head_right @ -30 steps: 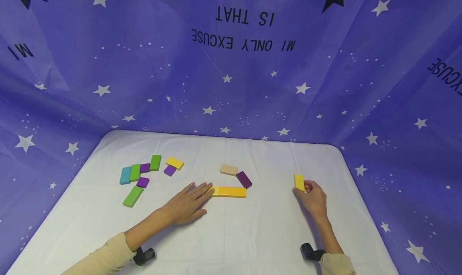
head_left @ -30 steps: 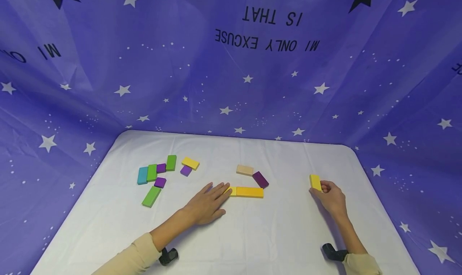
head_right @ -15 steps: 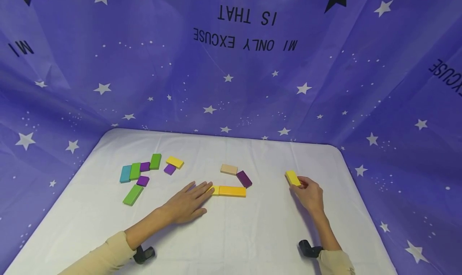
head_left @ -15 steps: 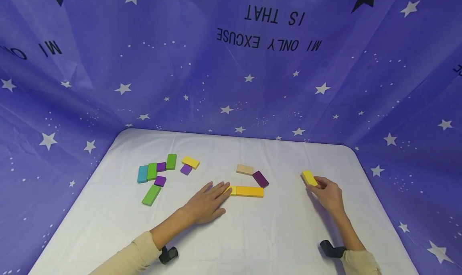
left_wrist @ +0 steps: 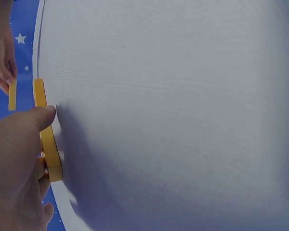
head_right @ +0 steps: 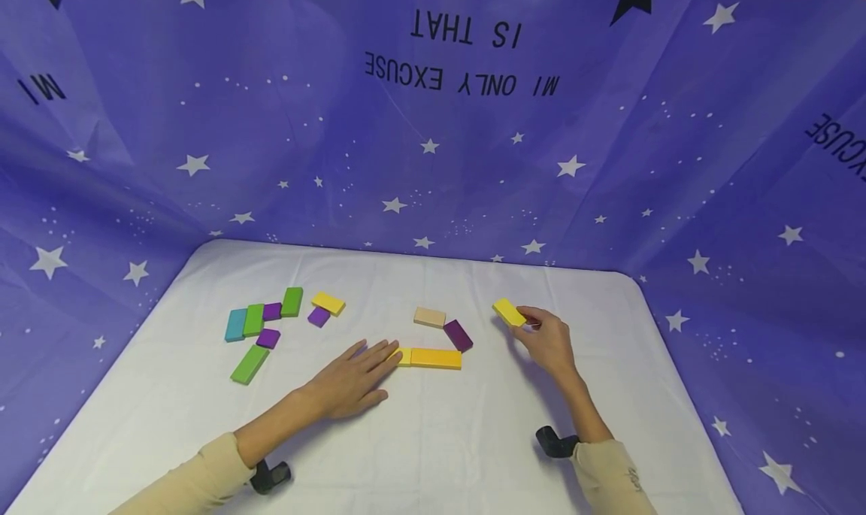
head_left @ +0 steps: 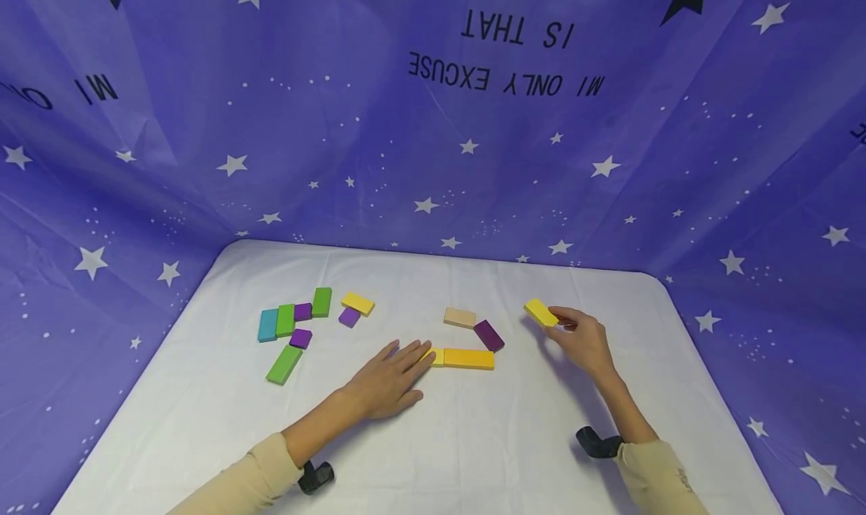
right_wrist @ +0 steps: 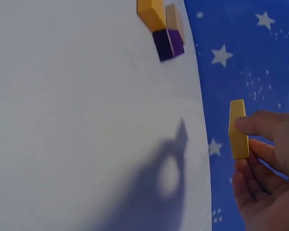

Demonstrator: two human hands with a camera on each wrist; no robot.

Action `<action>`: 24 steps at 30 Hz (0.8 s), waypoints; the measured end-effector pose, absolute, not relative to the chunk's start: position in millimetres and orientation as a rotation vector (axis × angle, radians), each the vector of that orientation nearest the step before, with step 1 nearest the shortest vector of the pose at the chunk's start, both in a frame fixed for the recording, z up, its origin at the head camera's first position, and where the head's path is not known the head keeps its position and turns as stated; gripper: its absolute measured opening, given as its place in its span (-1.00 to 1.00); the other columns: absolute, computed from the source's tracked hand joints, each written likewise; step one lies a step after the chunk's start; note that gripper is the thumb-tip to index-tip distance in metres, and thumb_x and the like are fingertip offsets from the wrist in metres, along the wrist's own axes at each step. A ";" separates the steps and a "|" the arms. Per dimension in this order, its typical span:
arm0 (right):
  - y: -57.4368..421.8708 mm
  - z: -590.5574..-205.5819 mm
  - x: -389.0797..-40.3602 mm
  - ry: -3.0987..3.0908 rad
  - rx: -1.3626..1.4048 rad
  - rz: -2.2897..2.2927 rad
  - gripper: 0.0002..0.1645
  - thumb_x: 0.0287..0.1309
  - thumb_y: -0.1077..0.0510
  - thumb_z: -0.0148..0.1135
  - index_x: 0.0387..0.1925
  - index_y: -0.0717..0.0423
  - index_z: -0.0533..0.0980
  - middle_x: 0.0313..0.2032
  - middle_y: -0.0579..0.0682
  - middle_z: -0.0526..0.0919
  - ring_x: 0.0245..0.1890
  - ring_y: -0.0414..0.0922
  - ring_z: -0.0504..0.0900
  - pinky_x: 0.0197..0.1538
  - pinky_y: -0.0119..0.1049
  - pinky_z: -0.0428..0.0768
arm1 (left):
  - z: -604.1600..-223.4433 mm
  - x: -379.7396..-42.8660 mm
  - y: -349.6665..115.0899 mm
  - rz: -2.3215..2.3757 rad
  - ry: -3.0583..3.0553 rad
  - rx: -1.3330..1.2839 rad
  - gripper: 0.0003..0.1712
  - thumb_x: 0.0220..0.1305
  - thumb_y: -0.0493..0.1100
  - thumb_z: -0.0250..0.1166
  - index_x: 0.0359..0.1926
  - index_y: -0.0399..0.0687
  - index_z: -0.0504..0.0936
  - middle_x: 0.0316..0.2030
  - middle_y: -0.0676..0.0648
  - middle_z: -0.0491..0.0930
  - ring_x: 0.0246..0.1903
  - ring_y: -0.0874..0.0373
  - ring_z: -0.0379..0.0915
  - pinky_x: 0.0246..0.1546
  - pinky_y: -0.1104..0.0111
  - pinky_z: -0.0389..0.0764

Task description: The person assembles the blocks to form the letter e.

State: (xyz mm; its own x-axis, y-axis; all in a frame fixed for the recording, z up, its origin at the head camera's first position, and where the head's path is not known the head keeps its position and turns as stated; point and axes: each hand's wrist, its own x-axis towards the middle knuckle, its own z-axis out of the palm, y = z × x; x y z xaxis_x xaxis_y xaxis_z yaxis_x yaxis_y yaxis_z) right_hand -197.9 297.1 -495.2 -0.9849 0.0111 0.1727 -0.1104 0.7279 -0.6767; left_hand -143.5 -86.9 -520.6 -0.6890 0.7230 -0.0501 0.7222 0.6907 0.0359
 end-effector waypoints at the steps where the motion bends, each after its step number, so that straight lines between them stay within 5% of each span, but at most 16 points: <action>1: 293.4 -494.4 -200.2 -2.762 0.094 1.107 -0.48 0.08 0.23 0.46 0.10 0.32 0.60 -0.02 0.28 0.67 -0.08 0.16 0.63 0.01 0.03 0.61 | -520.6 -143.6 -87.0 0.018 2.835 1.214 -0.24 0.50 0.20 0.02 0.54 -0.05 0.15 0.53 -0.09 0.05 0.49 0.03 -0.07 0.45 0.04 0.01; 24: 190.0 -494.2 -243.5 -2.820 0.437 1.249 -0.52 0.11 0.29 0.43 0.11 0.21 0.62 0.06 0.14 0.65 0.03 0.05 0.62 0.12 -0.05 0.59 | -521.1 -144.4 -87.7 0.015 2.813 1.182 -0.23 0.51 0.22 -0.02 0.56 -0.03 0.10 0.54 -0.07 0.00 0.51 0.05 -0.13 0.46 0.05 -0.06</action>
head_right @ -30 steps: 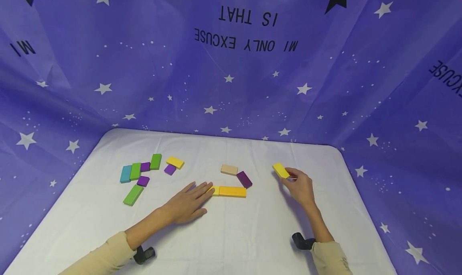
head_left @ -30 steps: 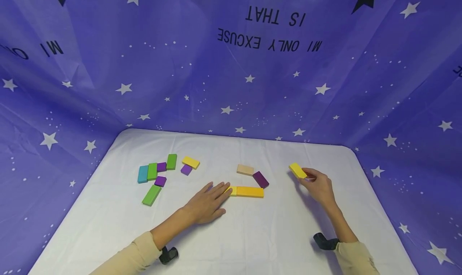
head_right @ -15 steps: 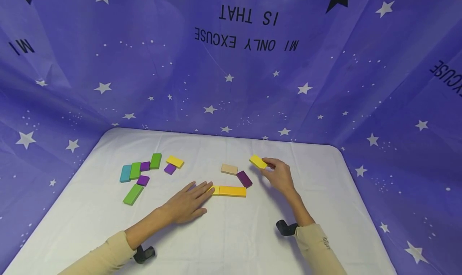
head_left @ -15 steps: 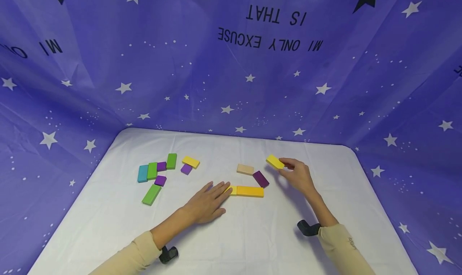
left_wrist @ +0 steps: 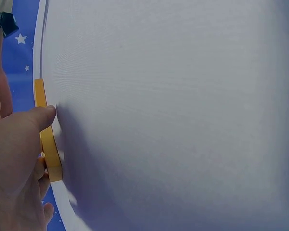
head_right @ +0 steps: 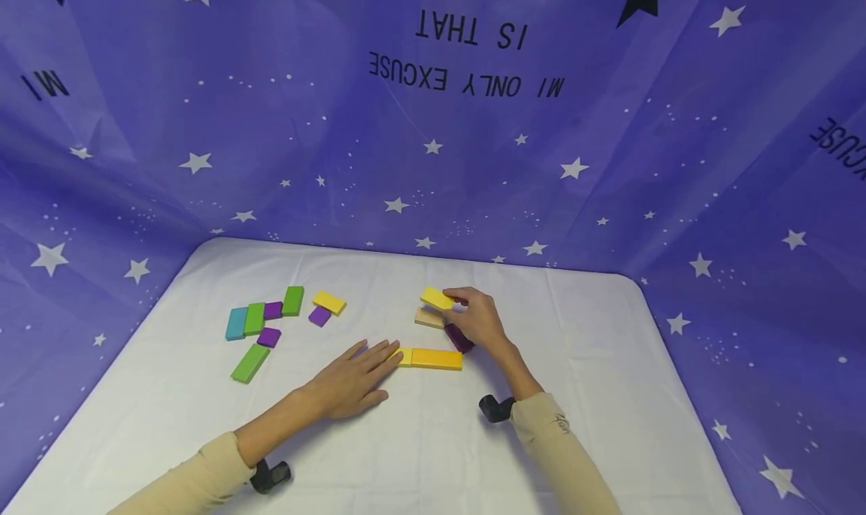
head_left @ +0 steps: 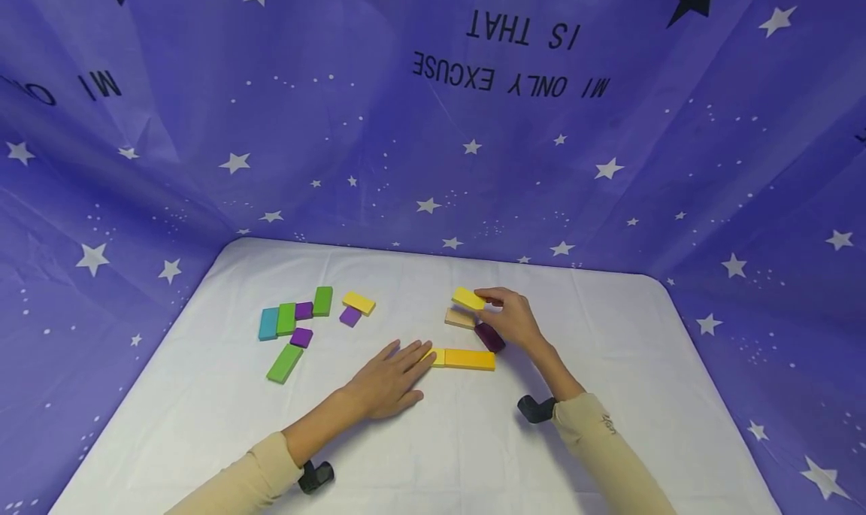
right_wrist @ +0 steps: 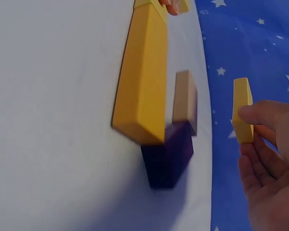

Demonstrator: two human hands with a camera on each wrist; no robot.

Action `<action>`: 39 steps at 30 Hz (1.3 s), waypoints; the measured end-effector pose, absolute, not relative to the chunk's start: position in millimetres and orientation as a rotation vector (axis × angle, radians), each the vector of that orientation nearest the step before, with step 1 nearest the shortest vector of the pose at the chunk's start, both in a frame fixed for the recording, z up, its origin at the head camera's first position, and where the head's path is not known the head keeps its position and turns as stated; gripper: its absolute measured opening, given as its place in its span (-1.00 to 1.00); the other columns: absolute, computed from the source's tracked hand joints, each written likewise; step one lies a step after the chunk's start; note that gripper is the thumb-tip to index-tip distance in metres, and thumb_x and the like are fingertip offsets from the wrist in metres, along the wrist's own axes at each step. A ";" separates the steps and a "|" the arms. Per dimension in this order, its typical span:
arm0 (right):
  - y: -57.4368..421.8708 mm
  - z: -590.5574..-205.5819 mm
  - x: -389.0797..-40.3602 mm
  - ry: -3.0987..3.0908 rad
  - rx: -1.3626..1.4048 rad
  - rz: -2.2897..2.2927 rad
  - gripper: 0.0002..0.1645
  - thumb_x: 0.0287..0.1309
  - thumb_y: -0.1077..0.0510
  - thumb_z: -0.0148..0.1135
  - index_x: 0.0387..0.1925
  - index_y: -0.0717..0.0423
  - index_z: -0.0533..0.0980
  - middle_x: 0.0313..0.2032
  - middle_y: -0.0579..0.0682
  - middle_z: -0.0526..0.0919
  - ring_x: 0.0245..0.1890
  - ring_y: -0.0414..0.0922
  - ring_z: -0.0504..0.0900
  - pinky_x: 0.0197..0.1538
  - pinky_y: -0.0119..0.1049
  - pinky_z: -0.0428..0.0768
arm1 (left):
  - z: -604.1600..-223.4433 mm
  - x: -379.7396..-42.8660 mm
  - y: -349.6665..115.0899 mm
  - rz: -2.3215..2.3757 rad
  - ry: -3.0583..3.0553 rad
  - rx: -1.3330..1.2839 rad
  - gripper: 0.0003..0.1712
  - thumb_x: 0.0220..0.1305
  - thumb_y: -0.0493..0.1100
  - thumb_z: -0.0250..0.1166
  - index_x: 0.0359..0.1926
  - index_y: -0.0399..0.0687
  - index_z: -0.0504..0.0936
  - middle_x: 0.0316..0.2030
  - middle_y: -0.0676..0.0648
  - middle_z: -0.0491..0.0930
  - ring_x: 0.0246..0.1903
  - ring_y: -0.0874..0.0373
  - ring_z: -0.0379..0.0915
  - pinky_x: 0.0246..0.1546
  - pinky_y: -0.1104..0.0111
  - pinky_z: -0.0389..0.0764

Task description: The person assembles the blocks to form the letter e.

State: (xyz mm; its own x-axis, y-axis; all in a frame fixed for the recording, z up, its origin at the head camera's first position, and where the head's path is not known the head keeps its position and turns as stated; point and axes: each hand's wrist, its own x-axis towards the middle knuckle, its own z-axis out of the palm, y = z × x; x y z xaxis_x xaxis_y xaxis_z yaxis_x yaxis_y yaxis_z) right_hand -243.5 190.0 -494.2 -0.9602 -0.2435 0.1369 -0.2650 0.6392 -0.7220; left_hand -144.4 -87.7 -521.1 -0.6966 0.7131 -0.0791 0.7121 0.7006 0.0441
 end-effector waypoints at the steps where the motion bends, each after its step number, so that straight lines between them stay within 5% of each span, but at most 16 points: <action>1: 186.2 -495.1 -244.8 -2.821 0.455 1.250 -0.52 0.11 0.30 0.43 0.11 0.21 0.62 0.06 0.14 0.65 0.03 0.05 0.62 0.12 -0.06 0.59 | -520.7 -144.3 -87.8 0.014 2.811 1.180 -0.23 0.51 0.22 -0.02 0.56 -0.03 0.10 0.54 -0.07 0.00 0.51 0.05 -0.13 0.46 0.05 -0.06; 39: 126.0 -527.1 -263.8 -3.020 0.619 1.106 -0.55 0.21 0.24 0.37 0.16 0.02 0.62 0.13 -0.03 0.64 0.22 -0.05 0.52 0.34 -0.14 0.37 | -521.7 -144.8 -86.6 -0.034 2.832 1.202 -0.24 0.51 0.22 -0.02 0.55 -0.03 0.12 0.54 -0.06 0.02 0.50 0.06 -0.10 0.46 0.05 -0.04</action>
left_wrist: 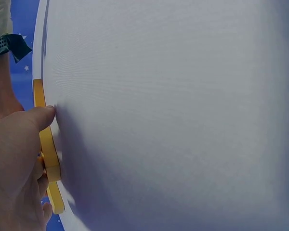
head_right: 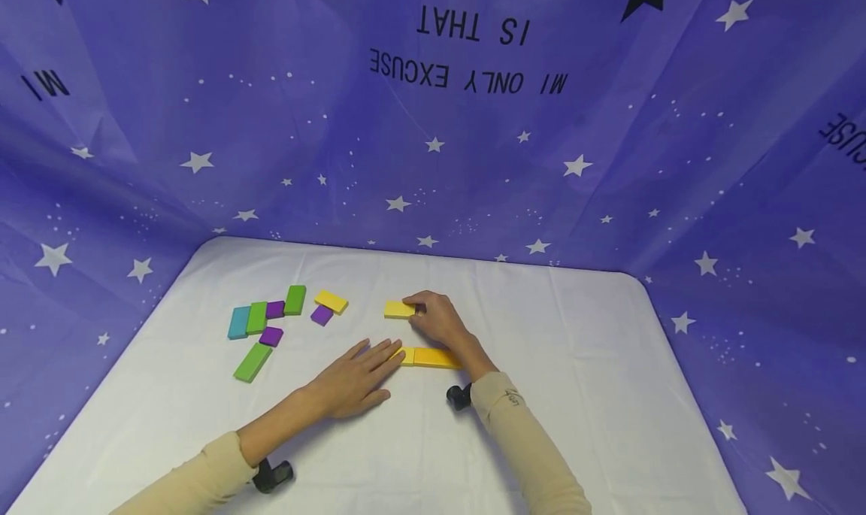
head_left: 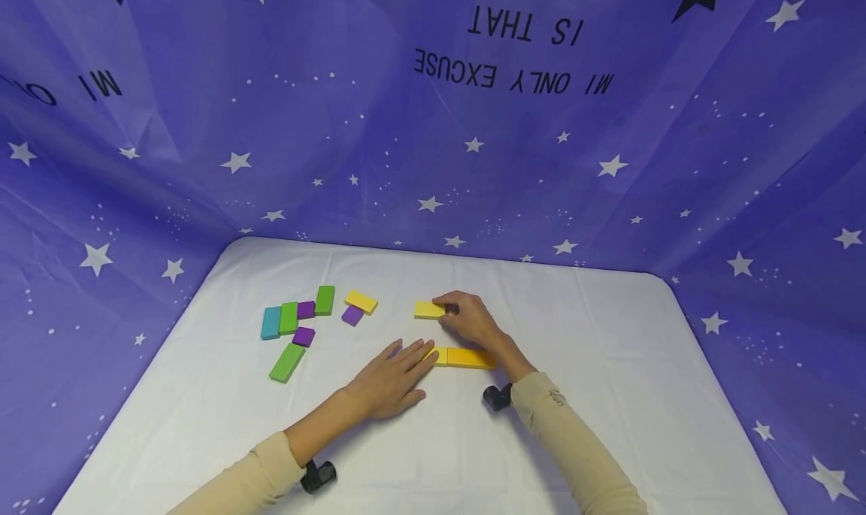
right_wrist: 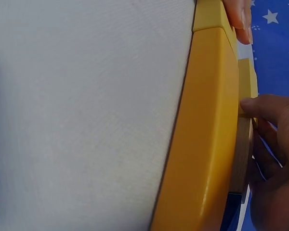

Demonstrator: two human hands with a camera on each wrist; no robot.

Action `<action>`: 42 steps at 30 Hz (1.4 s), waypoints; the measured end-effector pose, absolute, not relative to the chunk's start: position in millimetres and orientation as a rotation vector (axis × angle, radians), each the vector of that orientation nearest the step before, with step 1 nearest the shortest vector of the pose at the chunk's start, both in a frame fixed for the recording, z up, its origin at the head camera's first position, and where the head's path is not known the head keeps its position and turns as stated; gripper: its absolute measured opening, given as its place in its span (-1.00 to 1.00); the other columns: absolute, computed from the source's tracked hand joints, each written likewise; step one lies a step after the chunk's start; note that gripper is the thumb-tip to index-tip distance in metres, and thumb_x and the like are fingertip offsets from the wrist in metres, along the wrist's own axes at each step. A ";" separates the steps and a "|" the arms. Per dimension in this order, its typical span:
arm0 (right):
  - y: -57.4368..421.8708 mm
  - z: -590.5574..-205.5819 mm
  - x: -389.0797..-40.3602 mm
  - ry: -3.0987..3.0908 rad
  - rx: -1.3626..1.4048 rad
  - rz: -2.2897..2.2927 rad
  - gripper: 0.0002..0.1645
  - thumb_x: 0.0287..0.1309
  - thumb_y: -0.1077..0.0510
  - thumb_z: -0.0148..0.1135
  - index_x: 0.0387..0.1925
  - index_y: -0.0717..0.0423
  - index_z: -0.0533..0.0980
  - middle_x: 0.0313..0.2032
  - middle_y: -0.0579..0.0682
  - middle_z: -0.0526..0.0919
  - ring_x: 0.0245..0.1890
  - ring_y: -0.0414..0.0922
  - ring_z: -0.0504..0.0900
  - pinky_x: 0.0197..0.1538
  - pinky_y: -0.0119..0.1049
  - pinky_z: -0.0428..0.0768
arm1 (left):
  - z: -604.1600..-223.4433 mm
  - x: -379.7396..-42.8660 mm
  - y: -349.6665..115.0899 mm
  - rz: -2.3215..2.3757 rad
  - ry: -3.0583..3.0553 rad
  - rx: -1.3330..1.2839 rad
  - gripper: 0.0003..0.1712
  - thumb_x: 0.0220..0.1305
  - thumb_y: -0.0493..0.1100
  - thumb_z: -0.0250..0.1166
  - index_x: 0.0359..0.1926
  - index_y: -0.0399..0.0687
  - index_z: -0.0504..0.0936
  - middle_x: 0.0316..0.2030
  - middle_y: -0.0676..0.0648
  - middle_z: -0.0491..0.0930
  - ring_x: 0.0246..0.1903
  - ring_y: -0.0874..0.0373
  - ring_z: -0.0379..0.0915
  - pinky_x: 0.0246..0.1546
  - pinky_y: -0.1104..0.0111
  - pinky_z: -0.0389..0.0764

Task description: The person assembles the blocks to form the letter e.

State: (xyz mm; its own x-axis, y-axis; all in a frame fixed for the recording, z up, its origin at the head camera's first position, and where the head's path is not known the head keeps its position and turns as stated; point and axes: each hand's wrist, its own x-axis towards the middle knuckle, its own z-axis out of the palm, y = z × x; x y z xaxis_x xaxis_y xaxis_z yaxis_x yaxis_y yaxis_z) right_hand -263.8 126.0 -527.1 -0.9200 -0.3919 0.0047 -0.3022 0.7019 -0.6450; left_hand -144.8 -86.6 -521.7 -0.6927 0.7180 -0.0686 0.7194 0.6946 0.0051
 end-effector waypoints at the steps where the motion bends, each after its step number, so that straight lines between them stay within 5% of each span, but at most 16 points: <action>1: 126.2 -527.1 -264.0 2.771 -0.572 -1.016 -0.54 0.21 0.24 0.37 0.16 0.03 0.62 0.13 -0.03 0.63 0.22 -0.04 0.52 0.34 -0.13 0.37 | -521.6 -145.0 -86.4 -0.037 2.831 1.200 -0.24 0.51 0.22 -0.02 0.55 -0.03 0.12 0.54 -0.06 0.02 0.50 0.06 -0.10 0.46 0.06 -0.04; 30: 126.7 -525.2 -261.8 2.729 -0.587 -0.962 -0.50 0.15 0.35 0.29 0.15 0.04 0.61 0.13 0.01 0.62 0.13 -0.05 0.54 0.27 -0.12 0.45 | -522.7 -144.7 -88.1 -0.001 2.842 1.223 -0.23 0.50 0.20 0.02 0.55 -0.06 0.13 0.53 -0.09 0.04 0.49 0.05 -0.08 0.46 0.06 -0.02; 42: 129.8 -521.1 -258.4 2.736 -0.613 -0.997 -0.42 0.14 0.25 0.36 0.24 0.02 0.54 0.24 0.00 0.53 0.29 -0.02 0.43 0.38 -0.08 0.30 | -523.0 -144.8 -88.7 0.007 2.836 1.223 -0.23 0.50 0.20 0.01 0.55 -0.05 0.12 0.54 -0.08 0.02 0.50 0.05 -0.10 0.46 0.06 -0.05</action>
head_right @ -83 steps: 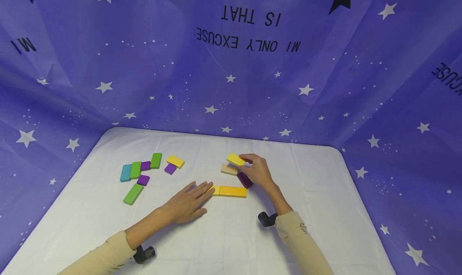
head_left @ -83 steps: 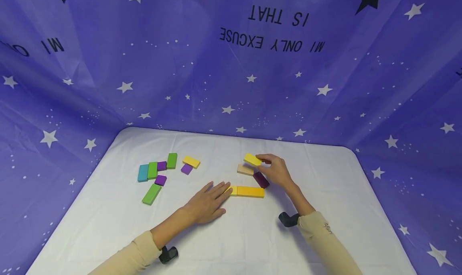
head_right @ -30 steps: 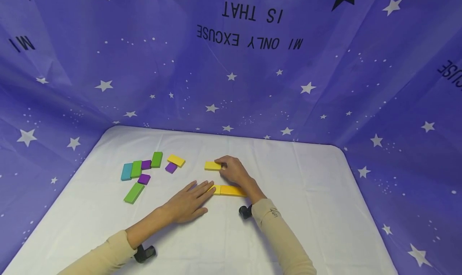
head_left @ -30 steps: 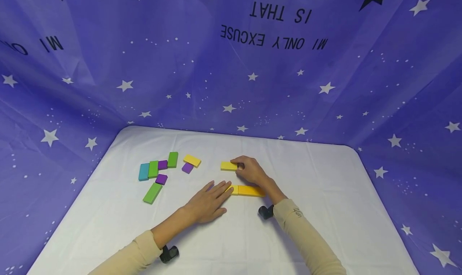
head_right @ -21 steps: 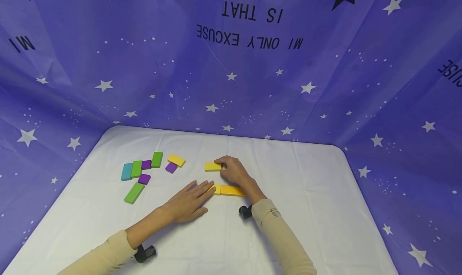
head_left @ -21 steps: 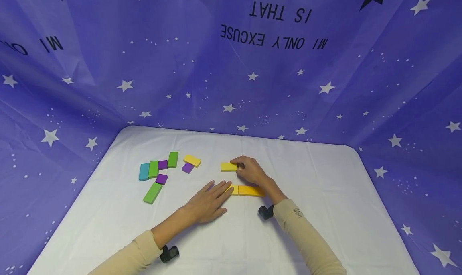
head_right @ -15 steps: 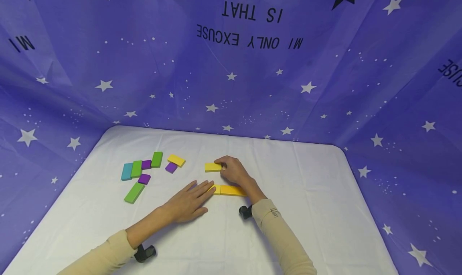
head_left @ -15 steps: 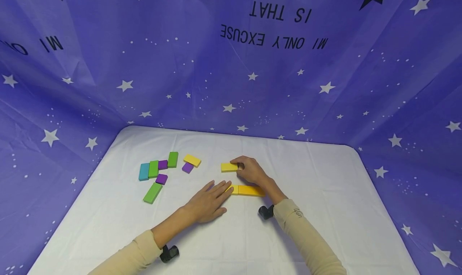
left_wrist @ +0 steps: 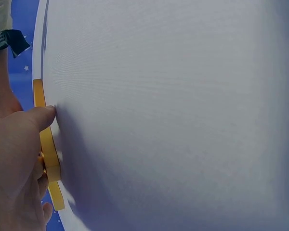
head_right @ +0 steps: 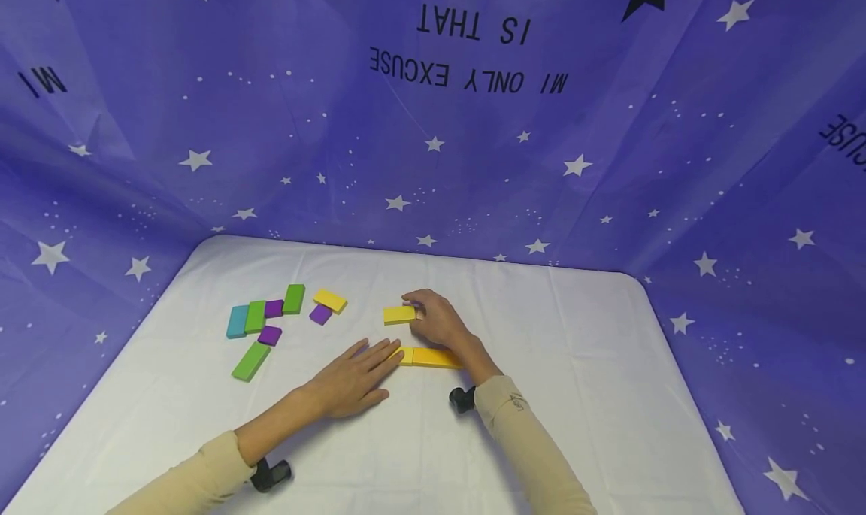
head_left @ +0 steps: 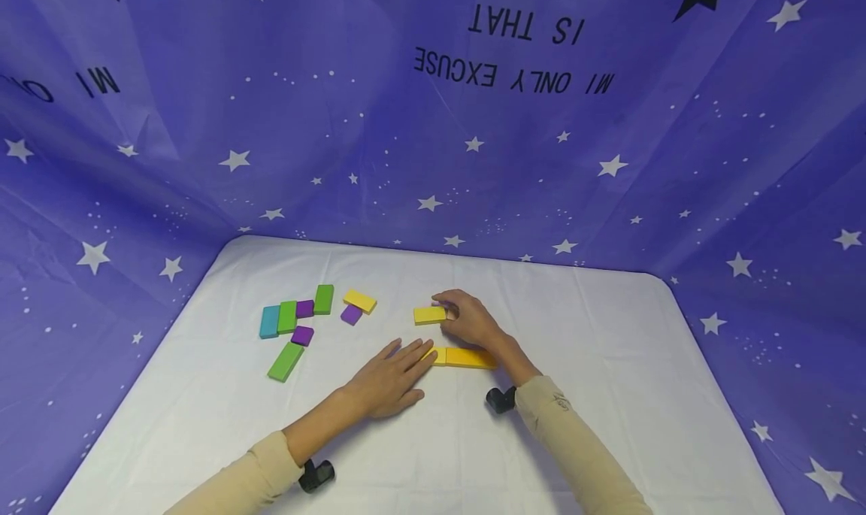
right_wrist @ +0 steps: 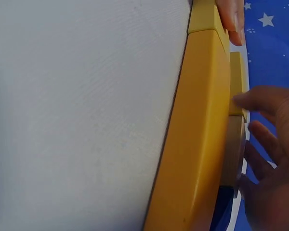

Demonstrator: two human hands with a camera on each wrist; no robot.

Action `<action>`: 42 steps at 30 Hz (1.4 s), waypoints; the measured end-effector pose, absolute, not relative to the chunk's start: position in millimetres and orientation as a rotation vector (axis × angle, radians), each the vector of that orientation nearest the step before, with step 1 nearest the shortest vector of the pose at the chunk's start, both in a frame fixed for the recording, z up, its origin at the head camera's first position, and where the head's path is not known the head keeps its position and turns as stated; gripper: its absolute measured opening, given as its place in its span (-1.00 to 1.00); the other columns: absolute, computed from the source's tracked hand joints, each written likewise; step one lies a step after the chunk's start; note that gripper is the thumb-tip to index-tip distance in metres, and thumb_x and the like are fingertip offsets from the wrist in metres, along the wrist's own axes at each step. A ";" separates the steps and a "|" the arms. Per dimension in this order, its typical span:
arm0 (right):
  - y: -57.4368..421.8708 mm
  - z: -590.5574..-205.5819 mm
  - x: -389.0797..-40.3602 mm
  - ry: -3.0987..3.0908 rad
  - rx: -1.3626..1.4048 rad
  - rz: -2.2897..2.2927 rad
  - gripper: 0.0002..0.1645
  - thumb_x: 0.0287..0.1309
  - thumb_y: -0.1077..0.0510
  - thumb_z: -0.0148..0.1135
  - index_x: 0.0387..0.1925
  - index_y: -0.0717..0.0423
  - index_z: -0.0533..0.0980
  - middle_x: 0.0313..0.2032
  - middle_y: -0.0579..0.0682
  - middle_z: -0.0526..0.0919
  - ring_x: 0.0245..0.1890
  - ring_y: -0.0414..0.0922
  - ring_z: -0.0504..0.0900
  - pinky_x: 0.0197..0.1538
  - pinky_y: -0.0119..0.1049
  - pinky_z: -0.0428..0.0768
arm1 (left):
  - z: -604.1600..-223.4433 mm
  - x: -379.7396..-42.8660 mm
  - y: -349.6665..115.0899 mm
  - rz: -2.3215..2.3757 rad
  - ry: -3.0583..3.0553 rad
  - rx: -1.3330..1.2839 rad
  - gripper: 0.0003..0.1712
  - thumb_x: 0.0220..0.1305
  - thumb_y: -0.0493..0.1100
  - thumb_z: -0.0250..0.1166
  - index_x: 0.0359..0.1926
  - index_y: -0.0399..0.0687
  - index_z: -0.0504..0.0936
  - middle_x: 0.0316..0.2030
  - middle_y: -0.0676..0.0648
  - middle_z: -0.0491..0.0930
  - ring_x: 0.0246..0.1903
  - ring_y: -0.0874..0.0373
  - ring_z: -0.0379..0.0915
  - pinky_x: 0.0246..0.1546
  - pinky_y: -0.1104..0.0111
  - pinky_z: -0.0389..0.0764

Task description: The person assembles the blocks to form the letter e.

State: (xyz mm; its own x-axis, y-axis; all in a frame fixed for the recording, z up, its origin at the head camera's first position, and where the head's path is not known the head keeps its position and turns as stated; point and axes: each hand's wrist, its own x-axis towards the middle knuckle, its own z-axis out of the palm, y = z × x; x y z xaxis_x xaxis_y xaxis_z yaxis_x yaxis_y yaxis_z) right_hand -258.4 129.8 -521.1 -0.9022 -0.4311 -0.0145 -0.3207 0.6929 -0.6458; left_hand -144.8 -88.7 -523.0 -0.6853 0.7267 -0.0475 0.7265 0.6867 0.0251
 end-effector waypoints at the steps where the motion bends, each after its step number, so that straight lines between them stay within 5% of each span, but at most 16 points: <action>1: 131.6 -520.2 -257.5 2.744 -0.623 -1.013 -0.41 0.16 0.21 0.37 0.25 0.02 0.52 0.26 0.01 0.51 0.31 -0.01 0.40 0.40 -0.07 0.27 | -522.8 -144.9 -88.6 0.011 2.833 1.221 -0.23 0.51 0.20 0.01 0.55 -0.05 0.12 0.54 -0.08 0.02 0.50 0.05 -0.10 0.46 0.06 -0.06; 10: 157.0 -512.8 -243.0 2.899 -0.687 -1.058 -0.44 0.43 0.07 0.13 0.39 0.06 0.39 0.41 0.08 0.33 0.41 0.04 0.26 0.41 0.04 0.21 | -522.6 -144.0 -87.4 0.034 2.829 1.215 -0.23 0.50 0.19 0.02 0.55 -0.05 0.12 0.54 -0.08 0.02 0.50 0.05 -0.10 0.46 0.05 -0.04; 31: 219.2 -523.6 -199.5 3.188 -0.787 -0.301 -0.33 0.48 -0.11 -0.03 0.51 -0.02 0.22 0.49 0.03 0.19 0.49 0.15 0.05 0.39 0.34 0.01 | -522.3 -142.9 -87.5 0.028 2.839 1.230 -0.23 0.49 0.19 0.05 0.54 -0.07 0.15 0.53 -0.10 0.05 0.49 0.03 -0.07 0.45 0.05 -0.01; 42: 224.7 -531.9 -183.7 3.105 -0.792 -0.275 -0.32 0.51 -0.16 -0.09 0.53 -0.07 0.17 0.48 -0.05 0.19 0.49 0.17 0.03 0.35 0.43 -0.04 | -521.4 -144.3 -87.1 0.042 2.832 1.230 -0.22 0.48 0.19 0.06 0.54 -0.08 0.15 0.53 -0.10 0.05 0.49 0.02 -0.07 0.45 0.04 -0.01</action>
